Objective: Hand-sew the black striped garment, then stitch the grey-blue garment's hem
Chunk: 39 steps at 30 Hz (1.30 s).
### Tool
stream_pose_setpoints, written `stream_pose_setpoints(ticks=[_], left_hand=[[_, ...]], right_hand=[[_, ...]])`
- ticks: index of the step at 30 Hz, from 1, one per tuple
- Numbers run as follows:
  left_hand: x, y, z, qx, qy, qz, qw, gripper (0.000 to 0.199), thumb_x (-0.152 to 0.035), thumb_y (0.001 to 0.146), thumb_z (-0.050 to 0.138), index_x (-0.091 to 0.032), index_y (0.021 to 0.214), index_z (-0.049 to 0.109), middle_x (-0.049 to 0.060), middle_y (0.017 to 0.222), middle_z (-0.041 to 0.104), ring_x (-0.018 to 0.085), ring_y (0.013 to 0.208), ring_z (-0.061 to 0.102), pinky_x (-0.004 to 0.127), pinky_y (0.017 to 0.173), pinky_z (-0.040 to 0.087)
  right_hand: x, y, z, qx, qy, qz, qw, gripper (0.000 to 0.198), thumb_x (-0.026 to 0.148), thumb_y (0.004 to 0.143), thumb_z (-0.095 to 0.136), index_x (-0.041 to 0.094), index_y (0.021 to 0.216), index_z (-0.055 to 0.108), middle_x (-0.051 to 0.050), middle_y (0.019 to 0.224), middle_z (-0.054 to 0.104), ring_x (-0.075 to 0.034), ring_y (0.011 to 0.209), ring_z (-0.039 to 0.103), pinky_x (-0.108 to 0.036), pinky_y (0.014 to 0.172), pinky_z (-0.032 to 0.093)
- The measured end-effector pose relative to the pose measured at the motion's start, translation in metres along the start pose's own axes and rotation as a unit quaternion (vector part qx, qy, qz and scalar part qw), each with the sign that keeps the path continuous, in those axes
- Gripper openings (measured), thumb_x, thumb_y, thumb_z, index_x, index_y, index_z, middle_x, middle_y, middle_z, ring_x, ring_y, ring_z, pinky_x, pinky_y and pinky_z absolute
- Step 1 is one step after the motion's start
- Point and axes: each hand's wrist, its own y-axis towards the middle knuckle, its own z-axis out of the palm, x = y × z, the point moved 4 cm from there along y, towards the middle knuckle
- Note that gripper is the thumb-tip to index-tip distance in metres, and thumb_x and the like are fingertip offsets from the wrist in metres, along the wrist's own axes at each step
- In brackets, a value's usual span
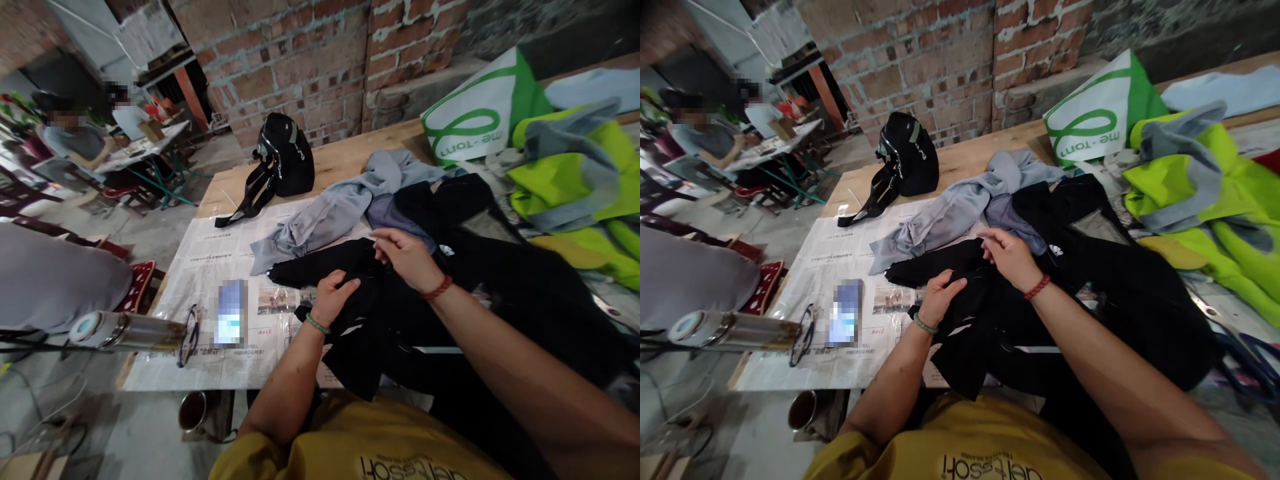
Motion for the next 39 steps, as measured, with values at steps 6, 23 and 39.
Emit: stream_pose_setpoints(ticks=[6,23,39], left_hand=[[0.011,0.006,0.0,-0.008,0.01,-0.033,0.999,0.023,-0.032,0.07,0.066,-0.015,0.085,0.066,-0.001,0.074,0.059,0.009,0.068,0.05,0.02,0.063,0.041],[0.019,0.01,0.006,-0.042,-0.008,-0.079,0.996,0.023,-0.032,0.064,0.071,-0.015,0.077,0.064,-0.004,0.065,0.054,0.006,0.059,0.044,0.018,0.057,0.037],[0.016,0.008,0.01,-0.024,-0.041,-0.108,0.993,0.029,-0.037,0.063,0.072,-0.014,0.077,0.061,-0.004,0.063,0.053,0.005,0.057,0.043,0.018,0.055,0.036]], right_hand=[[-0.028,-0.013,0.009,0.114,-0.134,-0.058,0.983,0.027,0.027,0.082,0.045,0.022,0.097,0.066,-0.004,0.085,0.063,-0.012,0.067,0.059,-0.027,0.066,0.048],[-0.04,-0.013,-0.004,0.303,-0.215,-0.091,0.924,0.027,0.023,0.081,0.043,0.02,0.09,0.068,-0.005,0.089,0.061,-0.015,0.082,0.058,-0.029,0.079,0.044],[-0.039,-0.015,0.002,0.33,-0.138,-0.068,0.931,0.026,0.033,0.082,0.047,0.022,0.091,0.069,-0.003,0.081,0.06,-0.014,0.077,0.057,-0.029,0.074,0.044]])
